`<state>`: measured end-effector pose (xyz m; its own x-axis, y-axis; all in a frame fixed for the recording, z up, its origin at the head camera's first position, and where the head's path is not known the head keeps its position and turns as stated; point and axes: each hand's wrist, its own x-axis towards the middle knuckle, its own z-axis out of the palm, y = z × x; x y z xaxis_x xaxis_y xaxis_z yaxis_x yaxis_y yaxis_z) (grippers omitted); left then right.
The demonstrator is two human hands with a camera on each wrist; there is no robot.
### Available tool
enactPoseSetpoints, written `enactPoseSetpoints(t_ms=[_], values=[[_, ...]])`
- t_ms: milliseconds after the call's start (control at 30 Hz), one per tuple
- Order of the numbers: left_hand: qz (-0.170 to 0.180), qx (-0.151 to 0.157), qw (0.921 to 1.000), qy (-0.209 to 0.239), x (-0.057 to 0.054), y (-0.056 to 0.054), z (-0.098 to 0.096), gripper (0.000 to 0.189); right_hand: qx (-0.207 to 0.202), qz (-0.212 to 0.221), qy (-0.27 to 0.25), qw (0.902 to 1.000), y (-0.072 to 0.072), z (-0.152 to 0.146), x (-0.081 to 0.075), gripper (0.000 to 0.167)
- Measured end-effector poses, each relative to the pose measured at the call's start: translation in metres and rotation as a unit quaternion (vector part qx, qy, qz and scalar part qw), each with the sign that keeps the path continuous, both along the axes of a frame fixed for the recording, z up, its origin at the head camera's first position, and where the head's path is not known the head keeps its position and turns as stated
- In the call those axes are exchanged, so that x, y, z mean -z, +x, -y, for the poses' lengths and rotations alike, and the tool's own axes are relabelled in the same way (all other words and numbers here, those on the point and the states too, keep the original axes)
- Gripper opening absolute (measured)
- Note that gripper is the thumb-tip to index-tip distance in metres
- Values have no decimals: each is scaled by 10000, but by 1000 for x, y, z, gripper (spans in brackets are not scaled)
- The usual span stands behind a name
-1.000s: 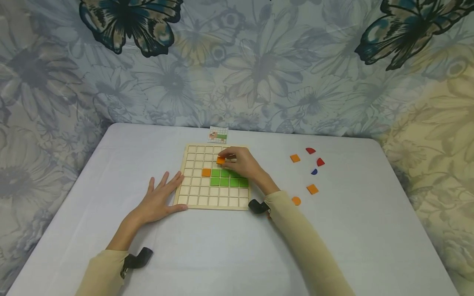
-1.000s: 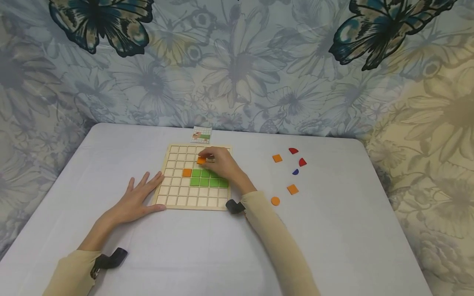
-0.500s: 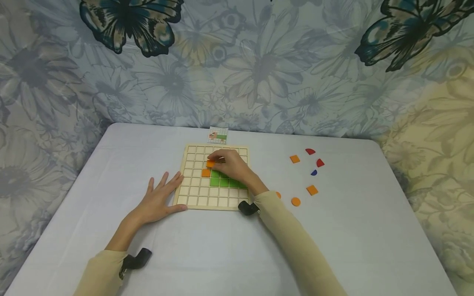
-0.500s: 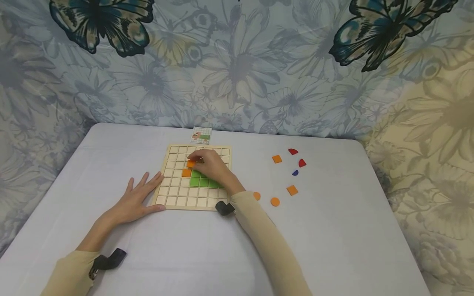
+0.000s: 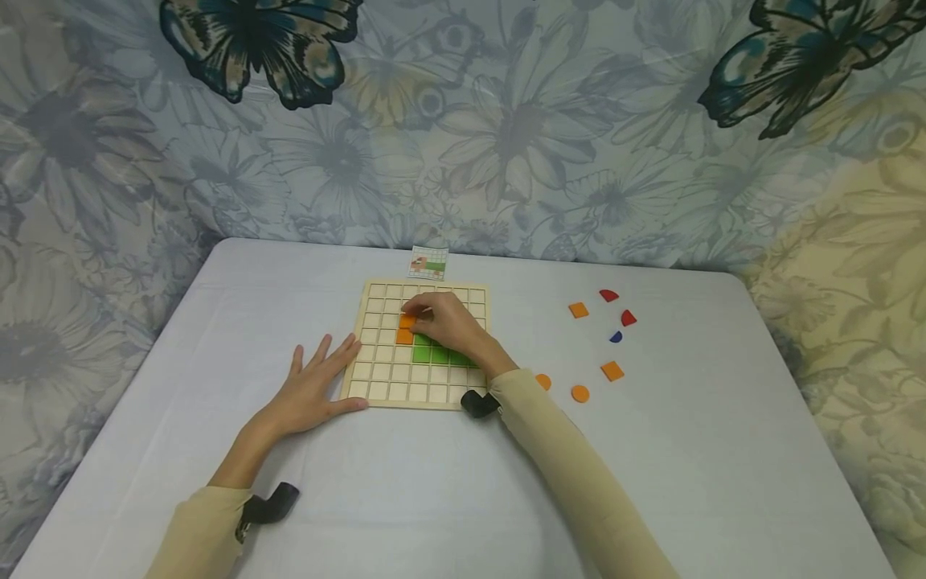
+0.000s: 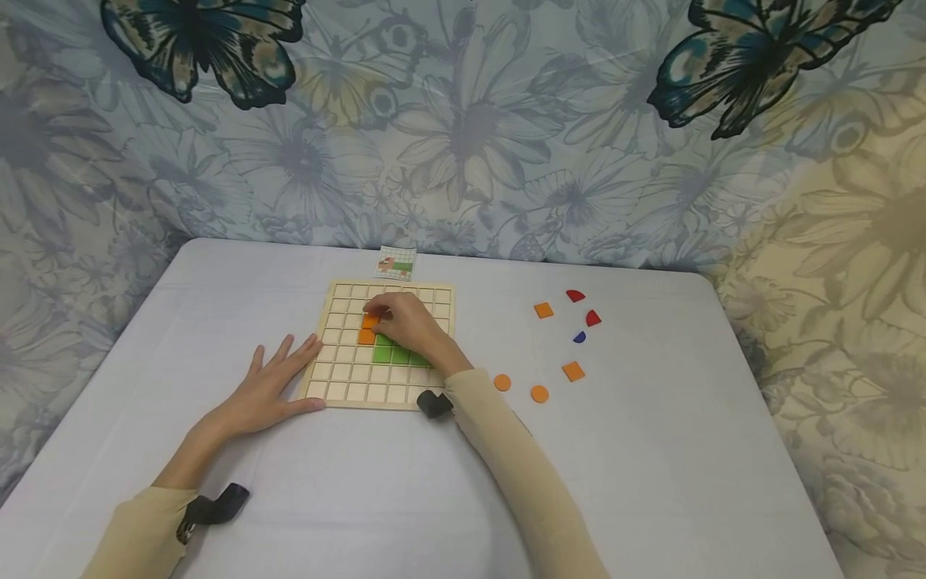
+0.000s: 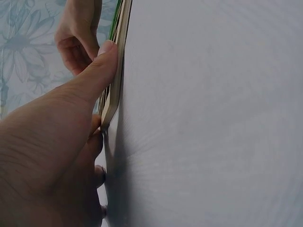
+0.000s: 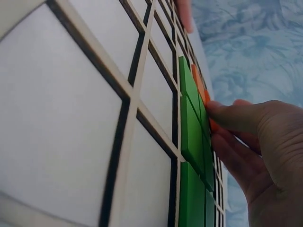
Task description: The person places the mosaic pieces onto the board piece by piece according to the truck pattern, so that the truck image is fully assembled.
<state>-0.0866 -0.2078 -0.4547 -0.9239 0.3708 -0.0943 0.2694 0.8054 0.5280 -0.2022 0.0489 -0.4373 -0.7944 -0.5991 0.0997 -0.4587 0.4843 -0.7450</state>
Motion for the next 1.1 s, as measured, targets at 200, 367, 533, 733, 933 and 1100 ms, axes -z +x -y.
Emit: enactPoseSetpoints(t_ms=[200, 367, 533, 733, 933, 1100], values=[[27, 16, 10000, 35, 0, -1, -1, 102, 56, -60, 141, 9999, 0, 2, -1, 28], [64, 10, 10000, 52, 1, -1, -2, 102, 149, -74, 344, 9993, 0, 3, -3, 27], [63, -1, 10000, 49, 1, 0, -3, 102, 205, 5, 369, 9991, 1, 2, -2, 27], [94, -21, 9999, 55, 2, 1, -3, 102, 151, -55, 286, 9995, 3, -1, -2, 27], [58, -17, 10000, 48, 1, 1, -2, 103, 193, 29, 173, 9997, 4, -10, -10, 26], [46, -56, 10000, 40, 1, 0, -1, 103, 251, -8, 110, 9996, 1, -24, -16, 27]])
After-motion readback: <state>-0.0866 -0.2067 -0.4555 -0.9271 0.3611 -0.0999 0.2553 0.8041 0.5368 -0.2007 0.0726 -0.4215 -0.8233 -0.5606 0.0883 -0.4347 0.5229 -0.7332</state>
